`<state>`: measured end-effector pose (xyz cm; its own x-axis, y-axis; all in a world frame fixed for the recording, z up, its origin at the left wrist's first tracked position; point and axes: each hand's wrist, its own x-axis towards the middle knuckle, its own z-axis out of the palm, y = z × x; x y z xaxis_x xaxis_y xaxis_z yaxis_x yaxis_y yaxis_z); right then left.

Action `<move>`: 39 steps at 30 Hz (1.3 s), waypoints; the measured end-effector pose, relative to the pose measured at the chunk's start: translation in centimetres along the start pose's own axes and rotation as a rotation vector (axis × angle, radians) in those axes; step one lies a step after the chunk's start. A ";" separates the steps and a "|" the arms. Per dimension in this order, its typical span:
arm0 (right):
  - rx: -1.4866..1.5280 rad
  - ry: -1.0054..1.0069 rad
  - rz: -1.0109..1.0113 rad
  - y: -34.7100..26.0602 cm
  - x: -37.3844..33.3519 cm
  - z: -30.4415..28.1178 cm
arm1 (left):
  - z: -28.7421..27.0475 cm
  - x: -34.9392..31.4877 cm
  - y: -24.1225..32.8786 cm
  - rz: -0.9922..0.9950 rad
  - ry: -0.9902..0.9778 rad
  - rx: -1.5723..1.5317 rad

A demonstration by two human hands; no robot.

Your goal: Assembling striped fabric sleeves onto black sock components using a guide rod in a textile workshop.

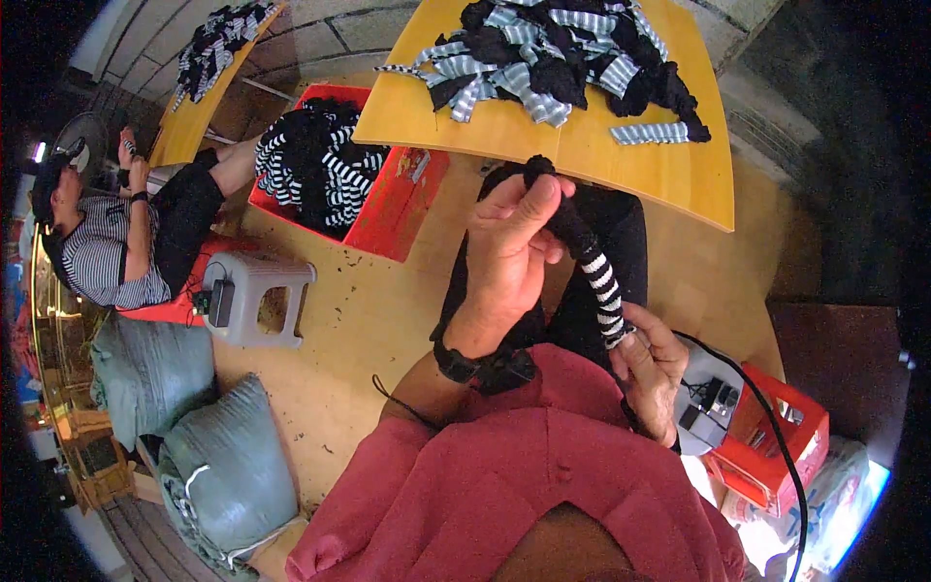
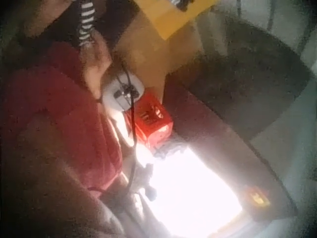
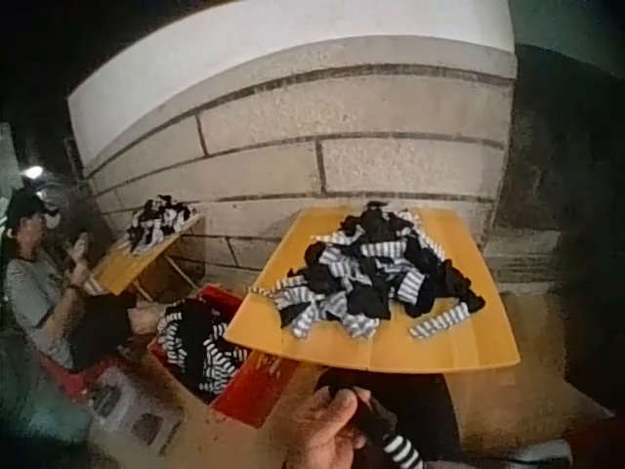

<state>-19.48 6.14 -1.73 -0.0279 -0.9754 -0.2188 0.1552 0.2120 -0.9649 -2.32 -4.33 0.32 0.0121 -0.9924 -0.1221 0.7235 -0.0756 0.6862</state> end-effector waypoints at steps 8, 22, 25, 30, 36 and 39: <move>0.345 -0.101 0.267 -0.1 0.1 -0.6 | 0.3 -0.6 -0.5 -0.052 -0.013 0.081; 0.107 -0.090 0.123 0.0 1.8 -0.4 | -0.2 0.8 0.5 -0.089 -0.124 0.237; 0.115 -0.057 0.227 -1.1 1.8 0.1 | -1.7 1.0 0.6 -0.028 -0.216 0.403; 0.081 -0.065 0.158 -0.1 1.7 0.1 | -2.8 1.7 0.7 -0.035 -0.108 0.189; 0.068 -0.070 0.141 0.9 1.0 -1.4 | -3.8 2.5 1.8 -0.054 -0.090 0.189; 0.032 -0.059 0.121 1.2 0.8 -1.6 | -4.2 2.6 2.1 -0.062 -0.047 0.188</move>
<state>-20.84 5.74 -3.30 0.0503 -0.9450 -0.3231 0.1856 0.3267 -0.9267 2.10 -6.65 -1.54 -0.0640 -0.9884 -0.1378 0.5801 -0.1492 0.8008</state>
